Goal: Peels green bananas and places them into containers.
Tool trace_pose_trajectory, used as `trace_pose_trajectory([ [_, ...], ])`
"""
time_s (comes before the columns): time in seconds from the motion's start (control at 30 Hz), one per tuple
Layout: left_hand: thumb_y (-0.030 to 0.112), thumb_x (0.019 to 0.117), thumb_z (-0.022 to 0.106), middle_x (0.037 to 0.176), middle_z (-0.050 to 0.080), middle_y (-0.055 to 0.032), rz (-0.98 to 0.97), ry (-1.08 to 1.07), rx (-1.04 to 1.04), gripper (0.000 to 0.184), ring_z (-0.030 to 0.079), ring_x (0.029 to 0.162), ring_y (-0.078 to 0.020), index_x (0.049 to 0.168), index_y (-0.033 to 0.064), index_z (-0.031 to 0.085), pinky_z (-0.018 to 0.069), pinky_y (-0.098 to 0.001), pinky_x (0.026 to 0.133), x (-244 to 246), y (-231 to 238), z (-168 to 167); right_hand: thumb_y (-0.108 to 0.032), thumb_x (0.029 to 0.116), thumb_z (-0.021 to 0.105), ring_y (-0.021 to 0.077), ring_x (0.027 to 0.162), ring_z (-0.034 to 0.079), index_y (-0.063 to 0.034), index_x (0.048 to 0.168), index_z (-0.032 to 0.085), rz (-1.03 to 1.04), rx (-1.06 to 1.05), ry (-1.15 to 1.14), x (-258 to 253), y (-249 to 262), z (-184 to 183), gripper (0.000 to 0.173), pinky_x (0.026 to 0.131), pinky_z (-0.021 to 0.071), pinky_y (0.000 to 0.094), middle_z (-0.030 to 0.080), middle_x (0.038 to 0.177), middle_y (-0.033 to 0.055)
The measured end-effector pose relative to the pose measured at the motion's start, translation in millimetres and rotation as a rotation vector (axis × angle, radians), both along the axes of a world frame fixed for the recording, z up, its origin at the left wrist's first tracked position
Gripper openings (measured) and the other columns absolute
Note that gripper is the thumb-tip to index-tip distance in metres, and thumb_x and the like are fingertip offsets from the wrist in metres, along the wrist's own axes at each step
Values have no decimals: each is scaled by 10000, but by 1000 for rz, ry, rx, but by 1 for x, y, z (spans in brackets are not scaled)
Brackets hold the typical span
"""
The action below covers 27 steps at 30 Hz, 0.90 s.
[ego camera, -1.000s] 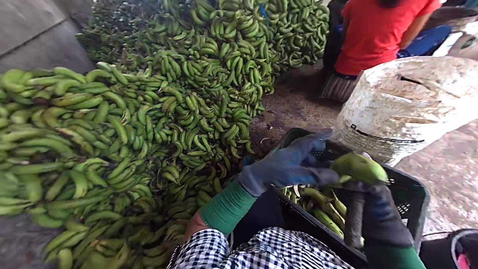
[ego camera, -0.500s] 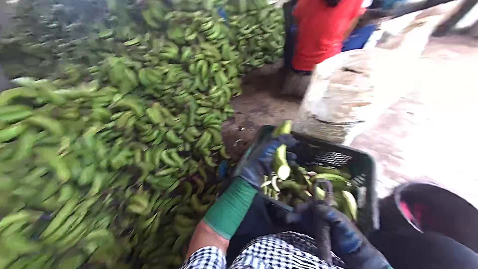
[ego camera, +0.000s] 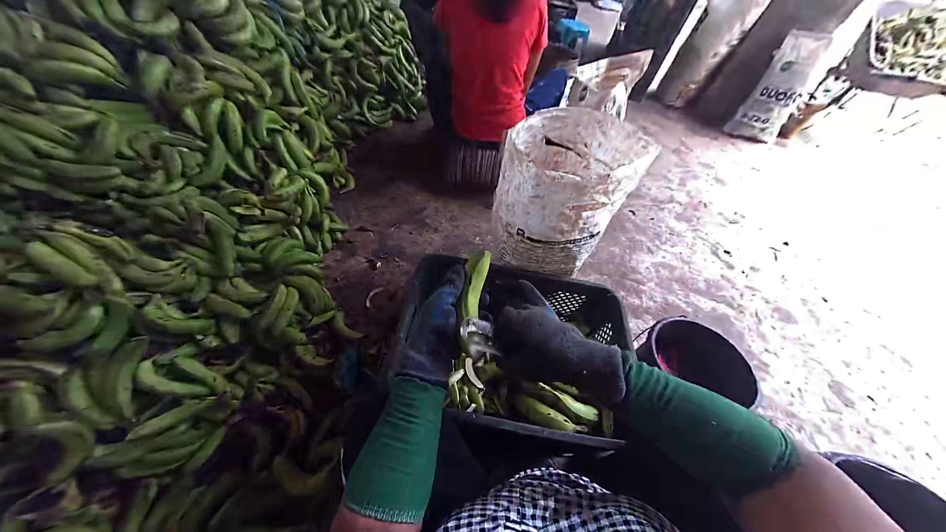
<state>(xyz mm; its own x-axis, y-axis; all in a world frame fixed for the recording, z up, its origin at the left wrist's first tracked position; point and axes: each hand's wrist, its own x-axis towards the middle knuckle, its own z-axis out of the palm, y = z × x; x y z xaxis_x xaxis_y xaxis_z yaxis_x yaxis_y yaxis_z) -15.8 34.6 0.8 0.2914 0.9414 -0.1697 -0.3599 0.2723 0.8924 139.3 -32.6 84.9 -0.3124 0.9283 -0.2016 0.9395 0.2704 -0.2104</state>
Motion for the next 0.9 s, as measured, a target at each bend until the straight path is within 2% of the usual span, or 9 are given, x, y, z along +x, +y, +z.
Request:
trace_pose_trajectory([
  [0.1, 504, 1076, 414, 1108, 678, -64, 44, 165, 111, 473, 646, 939, -142, 1321, 153, 616, 560, -359, 806, 4, -3, 0, -310, 951, 693, 405, 999, 675, -21, 1111, 660, -79, -103, -180, -13, 17, 1, 332, 849, 540, 618, 688, 1005, 196],
  [0.17, 440, 1118, 293, 1410, 566, -146, 44, 333, 252, 534, 555, 1261, -214, 1490, 105, 478, 465, -443, 1058, 5, -13, 11, -306, 962, 694, 432, 1007, 679, 4, 1140, 655, -190, -96, -188, -15, 33, -8, 360, 846, 544, 634, 688, 1048, 233],
  [0.23, 378, 1130, 258, 1489, 496, -187, 28, 407, 291, 529, 499, 1348, -260, 1533, 71, 411, 416, -477, 1115, 11, -19, 16, -295, 985, 669, 460, 1056, 667, 35, 1171, 644, -294, -56, -175, -14, 49, -12, 380, 878, 538, 649, 676, 1100, 268],
  [0.33, 316, 1125, 307, 1351, 590, -186, 61, 403, 250, 453, 586, 1218, -258, 1440, 61, 509, 496, -477, 1019, 24, -18, 8, -292, 992, 656, 445, 1049, 680, 24, 1142, 649, -411, -16, -190, -12, 74, -9, 350, 865, 550, 638, 686, 1090, 255],
  [0.43, 393, 1121, 284, 1303, 619, -147, 71, 243, 141, 498, 611, 1148, -216, 1427, 87, 531, 520, -448, 972, 25, -22, 14, -337, 936, 717, 411, 1002, 689, -8, 1062, 665, -503, 30, -202, -5, 93, 0, 356, 818, 565, 624, 689, 1050, 223],
  [0.57, 411, 1102, 394, 918, 653, -64, 18, -74, 56, 402, 637, 716, -153, 1268, 113, 606, 574, -315, 623, 11, -12, 22, -435, 868, 740, 425, 1018, 683, -43, 1004, 704, -574, 83, -272, 23, 118, 18, 417, 844, 526, 686, 707, 1043, 214],
  [0.63, 432, 1089, 435, 978, 681, -105, 38, -78, 57, 421, 672, 757, -203, 1333, 130, 598, 599, -369, 653, 0, 4, 6, -432, 895, 721, 419, 971, 689, -57, 939, 712, -456, 79, -313, 30, 112, 16, 378, 839, 519, 691, 713, 977, 196],
  [0.8, 418, 1102, 387, 1392, 599, -89, 135, 148, 224, 479, 591, 1236, -186, 1477, 149, 512, 510, -425, 1032, -9, 27, -17, -249, 904, 747, 374, 939, 661, -3, 1032, 706, -118, -210, -85, 1, 66, 15, 280, 845, 504, 610, 691, 961, 195],
  [0.9, 488, 1089, 389, 1185, 666, -91, 113, 85, 197, 480, 667, 949, -200, 1450, 203, 526, 585, -410, 799, -8, 27, -14, -233, 887, 760, 360, 914, 666, -5, 1040, 684, 42, -184, -50, -17, 45, 15, 285, 822, 514, 596, 685, 939, 178],
])
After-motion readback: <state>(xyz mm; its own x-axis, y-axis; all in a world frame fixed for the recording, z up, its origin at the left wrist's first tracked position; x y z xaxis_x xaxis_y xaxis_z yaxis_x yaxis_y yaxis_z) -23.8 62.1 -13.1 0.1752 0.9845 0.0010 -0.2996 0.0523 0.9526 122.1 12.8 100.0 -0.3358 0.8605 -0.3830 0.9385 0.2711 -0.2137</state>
